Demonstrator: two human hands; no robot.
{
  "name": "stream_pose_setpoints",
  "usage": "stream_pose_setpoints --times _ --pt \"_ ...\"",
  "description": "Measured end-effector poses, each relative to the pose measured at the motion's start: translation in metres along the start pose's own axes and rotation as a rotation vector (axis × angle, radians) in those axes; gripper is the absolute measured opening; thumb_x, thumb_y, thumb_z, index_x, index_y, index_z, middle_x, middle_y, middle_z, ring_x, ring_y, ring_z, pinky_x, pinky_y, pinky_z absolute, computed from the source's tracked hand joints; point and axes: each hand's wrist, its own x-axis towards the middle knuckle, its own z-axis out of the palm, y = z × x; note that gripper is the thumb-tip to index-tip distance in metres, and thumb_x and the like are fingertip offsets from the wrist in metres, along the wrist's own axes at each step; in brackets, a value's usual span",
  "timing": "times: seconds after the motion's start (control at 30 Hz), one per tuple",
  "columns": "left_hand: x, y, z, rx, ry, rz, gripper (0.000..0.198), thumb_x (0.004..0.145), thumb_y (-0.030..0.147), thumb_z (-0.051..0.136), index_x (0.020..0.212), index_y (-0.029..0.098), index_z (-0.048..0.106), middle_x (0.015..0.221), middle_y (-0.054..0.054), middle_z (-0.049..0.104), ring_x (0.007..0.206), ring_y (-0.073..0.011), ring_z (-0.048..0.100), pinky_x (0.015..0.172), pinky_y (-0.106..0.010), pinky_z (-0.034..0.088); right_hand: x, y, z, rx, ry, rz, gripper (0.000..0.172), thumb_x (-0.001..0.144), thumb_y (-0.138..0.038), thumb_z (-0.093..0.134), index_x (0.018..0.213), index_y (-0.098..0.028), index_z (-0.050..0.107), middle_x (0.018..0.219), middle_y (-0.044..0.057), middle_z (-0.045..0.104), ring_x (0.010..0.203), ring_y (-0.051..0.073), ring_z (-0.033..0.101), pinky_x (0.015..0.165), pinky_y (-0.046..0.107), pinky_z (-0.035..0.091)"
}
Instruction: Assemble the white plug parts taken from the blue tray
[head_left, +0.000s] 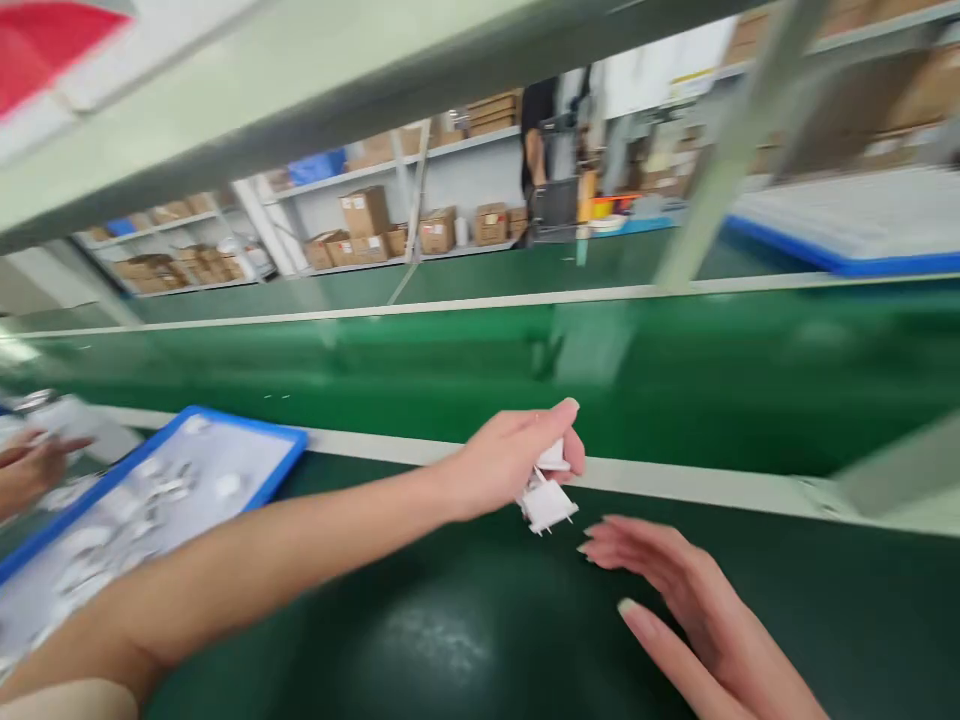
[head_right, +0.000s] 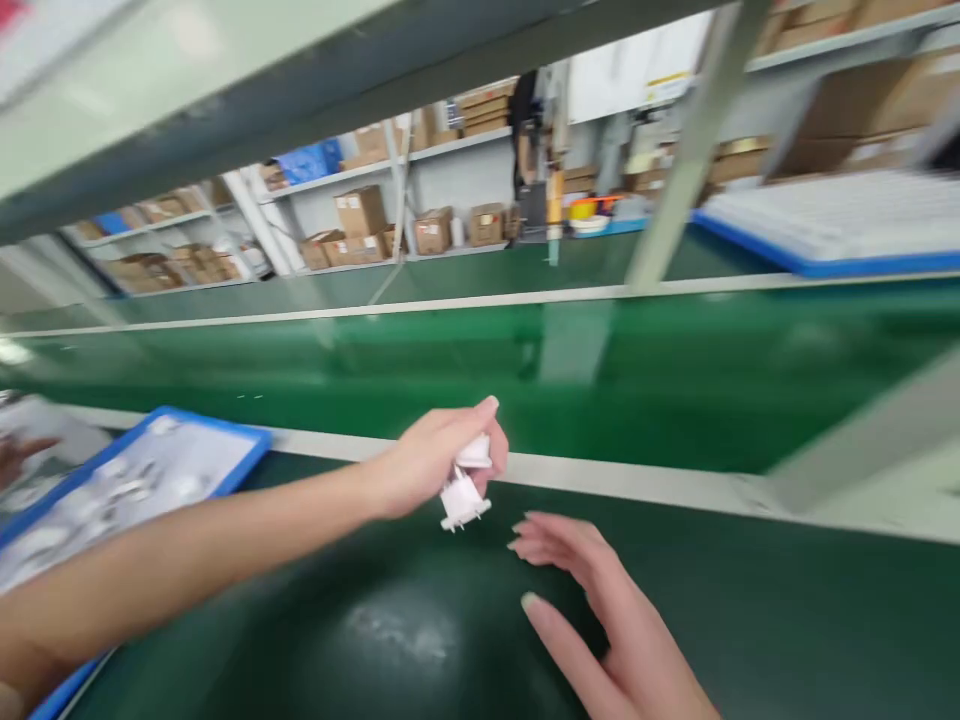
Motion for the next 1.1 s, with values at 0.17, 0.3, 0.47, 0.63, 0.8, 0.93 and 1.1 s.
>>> stream_pose_setpoints --times 0.17,0.3,0.47,0.63,0.8,0.93,1.1 --pt "0.023 -0.059 0.081 -0.578 0.019 -0.067 0.072 0.082 0.089 0.055 0.081 0.017 0.05 0.061 0.003 0.046 0.05 -0.0117 0.046 0.044 -0.019 0.04 0.011 -0.005 -0.002 0.398 0.258 0.066 0.031 0.111 -0.037 0.067 0.134 -0.032 0.046 0.112 0.002 0.055 0.096 0.017 0.06 0.084 0.024 0.055" --pt "0.014 -0.073 0.084 -0.684 0.046 -0.16 0.071 0.079 0.086 0.064 0.084 0.017 0.051 0.07 0.002 0.052 0.05 -0.0082 0.045 0.043 -0.016 0.039 0.014 -0.003 -0.005 0.449 0.257 0.229 0.029 0.103 -0.03 0.072 0.129 -0.028 0.059 0.102 0.002 0.051 0.08 0.016 0.057 0.07 0.025 0.051" --pt "0.01 -0.069 0.076 -0.673 0.011 -0.248 0.07 0.082 0.088 0.059 0.087 0.018 0.052 0.067 0.003 0.053 0.048 -0.0084 0.046 0.047 -0.017 0.043 0.013 -0.009 -0.01 0.403 0.243 0.247 0.022 0.102 -0.031 0.077 0.122 -0.027 0.072 0.1 0.004 0.049 0.089 0.02 0.054 0.074 0.03 0.055" --pt "0.011 -0.067 0.074 -0.668 -0.044 -0.297 0.072 0.085 0.091 0.049 0.095 0.019 0.05 0.061 0.002 0.054 0.047 -0.0111 0.048 0.046 -0.019 0.041 0.015 -0.01 -0.011 0.609 0.26 0.269 0.011 0.107 -0.024 0.071 0.118 -0.023 0.072 0.103 0.003 0.048 0.075 0.017 0.065 0.073 0.033 0.058" --pt "0.008 -0.068 0.07 -0.56 -0.126 -0.259 0.049 0.098 0.068 0.056 0.107 0.02 0.049 0.059 0.003 0.056 0.05 -0.0107 0.05 0.054 -0.019 0.041 0.015 -0.009 -0.013 0.704 0.361 0.35 0.014 0.114 -0.031 0.063 0.107 -0.018 0.064 0.089 0.003 0.059 0.071 0.015 0.061 0.066 0.024 0.051" --pt "0.009 -0.07 0.07 -0.512 -0.137 -0.265 0.035 0.098 0.051 0.064 0.109 0.021 0.048 0.061 0.003 0.057 0.05 -0.0097 0.051 0.054 -0.018 0.04 0.016 -0.009 -0.012 0.748 0.391 0.389 0.019 0.112 -0.034 0.066 0.103 -0.017 0.061 0.088 0.002 0.06 0.069 0.014 0.058 0.064 0.021 0.048" --pt "0.01 -0.074 0.071 -0.457 -0.108 -0.227 0.03 0.097 0.043 0.067 0.11 0.022 0.049 0.063 0.003 0.057 0.057 -0.0119 0.056 0.055 -0.019 0.044 0.016 -0.008 -0.01 0.753 0.414 0.38 0.021 0.11 -0.035 0.069 0.102 -0.017 0.062 0.088 0.002 0.06 0.065 0.013 0.059 0.061 0.02 0.05"
